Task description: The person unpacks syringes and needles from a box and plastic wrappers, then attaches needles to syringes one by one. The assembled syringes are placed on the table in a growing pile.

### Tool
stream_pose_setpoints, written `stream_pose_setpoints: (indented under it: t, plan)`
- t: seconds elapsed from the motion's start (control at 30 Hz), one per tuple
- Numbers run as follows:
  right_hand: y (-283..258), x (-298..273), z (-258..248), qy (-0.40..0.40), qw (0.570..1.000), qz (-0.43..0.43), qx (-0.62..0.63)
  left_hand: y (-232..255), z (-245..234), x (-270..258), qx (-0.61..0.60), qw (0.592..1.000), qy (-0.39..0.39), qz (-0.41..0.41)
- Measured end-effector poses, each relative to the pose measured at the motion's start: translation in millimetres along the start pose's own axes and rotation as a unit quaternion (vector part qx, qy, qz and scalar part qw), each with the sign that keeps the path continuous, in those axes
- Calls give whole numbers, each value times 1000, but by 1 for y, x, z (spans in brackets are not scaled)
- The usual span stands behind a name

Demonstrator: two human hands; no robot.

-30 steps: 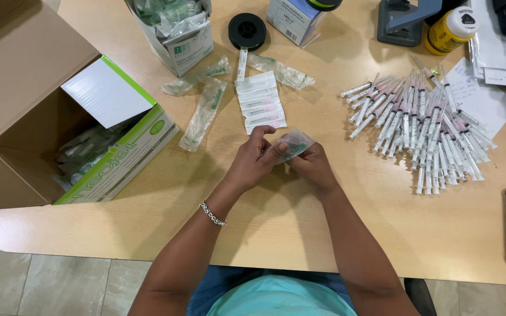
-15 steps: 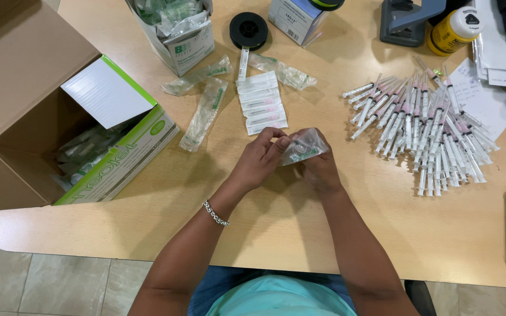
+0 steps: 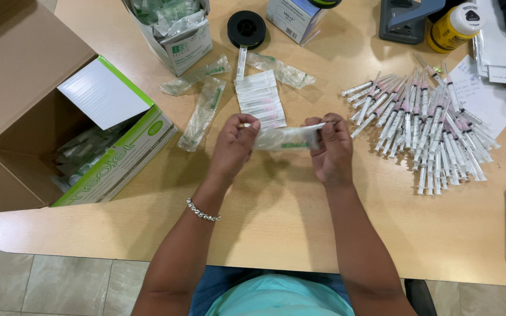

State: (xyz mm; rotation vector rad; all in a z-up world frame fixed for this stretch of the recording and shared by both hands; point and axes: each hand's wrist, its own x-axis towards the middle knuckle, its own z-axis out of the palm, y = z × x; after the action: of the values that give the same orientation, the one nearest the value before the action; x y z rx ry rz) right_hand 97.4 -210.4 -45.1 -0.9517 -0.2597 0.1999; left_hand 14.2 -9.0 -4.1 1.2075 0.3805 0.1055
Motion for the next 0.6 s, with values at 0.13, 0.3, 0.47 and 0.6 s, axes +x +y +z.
stream_pose_setpoints:
  t: [0.13,0.3,0.47,0.6]
  plan:
    - [-9,4,-10,38,999,2,-3,16,-18,-6,59,990,52,119]
    - [-9,1,6,36,996,-34,-68,12,-27,-5,138,967,93,194]
    - [-26,14,12,89,968,-74,-225,5,-43,5,223,899,232,299]
    - [-34,67,-16,81,828,-50,-553,21,-32,1,324,851,256,325]
